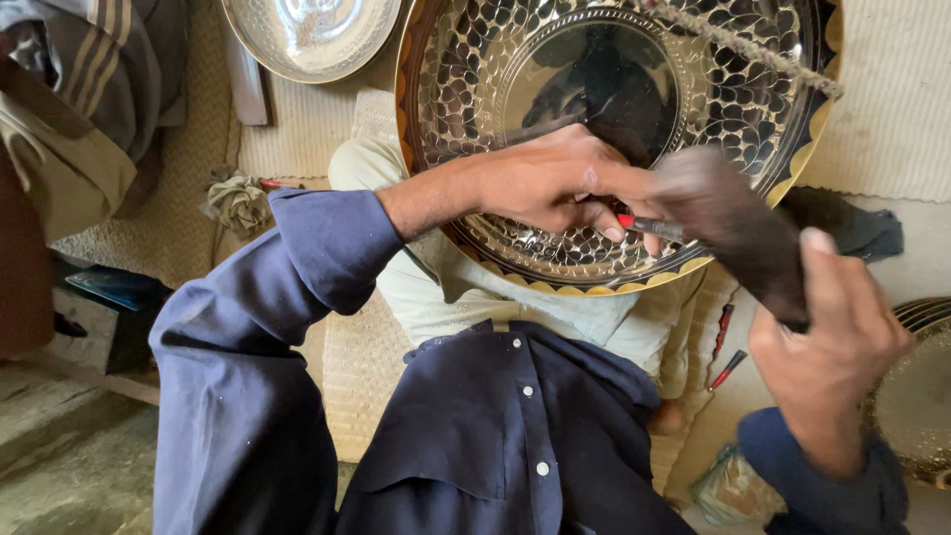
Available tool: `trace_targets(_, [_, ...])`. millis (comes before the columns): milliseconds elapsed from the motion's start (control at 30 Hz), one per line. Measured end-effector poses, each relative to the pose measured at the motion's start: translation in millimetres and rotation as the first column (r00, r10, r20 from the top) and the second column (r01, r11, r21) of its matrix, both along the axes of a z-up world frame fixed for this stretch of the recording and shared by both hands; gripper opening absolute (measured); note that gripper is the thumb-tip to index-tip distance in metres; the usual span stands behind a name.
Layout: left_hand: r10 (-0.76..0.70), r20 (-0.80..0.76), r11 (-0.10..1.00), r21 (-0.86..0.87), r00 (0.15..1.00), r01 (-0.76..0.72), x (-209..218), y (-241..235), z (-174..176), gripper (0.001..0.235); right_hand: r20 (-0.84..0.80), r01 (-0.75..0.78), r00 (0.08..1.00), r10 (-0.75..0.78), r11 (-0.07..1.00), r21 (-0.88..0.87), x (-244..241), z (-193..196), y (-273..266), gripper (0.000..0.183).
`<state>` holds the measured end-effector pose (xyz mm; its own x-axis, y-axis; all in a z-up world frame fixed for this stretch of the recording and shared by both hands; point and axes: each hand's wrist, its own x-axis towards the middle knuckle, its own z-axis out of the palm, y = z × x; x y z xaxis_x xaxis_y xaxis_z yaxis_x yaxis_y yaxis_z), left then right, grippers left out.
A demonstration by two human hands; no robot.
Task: The person uses a small chisel and a hammer to create a patterned texture on a large metal plate. They repeatedly tap the chisel against the plate's surface, moving methodically across the design area.
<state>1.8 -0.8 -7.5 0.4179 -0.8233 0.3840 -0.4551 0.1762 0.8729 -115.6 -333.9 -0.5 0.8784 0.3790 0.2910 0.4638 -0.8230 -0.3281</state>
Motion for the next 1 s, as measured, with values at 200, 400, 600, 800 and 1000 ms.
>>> trace_targets(200, [0.060, 0.081, 0.988, 0.137, 0.995, -0.071, 0.4, -2.5, -3.7, 0.051, 0.077, -0.003, 0.997, 0.008, 0.998, -0.068, -5.8, 4.9, -0.2, 0.074])
trace_targets(400, [0.077, 0.119, 0.991, 0.103, 0.990, -0.089, -0.6, 0.4, -7.0, 0.044, 0.081, -0.008, 0.997, 0.014, 0.997, -0.078, -3.0, -1.1, -0.3, 0.075])
trace_targets(600, [0.084, 0.126, 0.993, 0.069, 0.989, -0.093, 2.2, 1.7, -1.7, 0.065, 0.144, -0.015, 0.989, 0.035, 0.990, -0.137, -1.1, -14.2, -16.1, 0.084])
trace_targets(800, [0.146, 0.040, 0.989, 0.011, 0.989, -0.146, -5.0, 0.8, 5.8, 0.047, -0.034, 0.012, 0.999, 0.007, 0.851, 0.526, -5.9, -19.2, -4.5, 0.081])
trace_targets(1000, [0.090, -0.020, 0.996, -0.021, 0.996, -0.090, -2.6, -0.2, 8.1, 0.065, 0.057, 0.047, 0.997, -0.047, 0.999, 0.011, -0.5, -0.7, 2.8, 0.075])
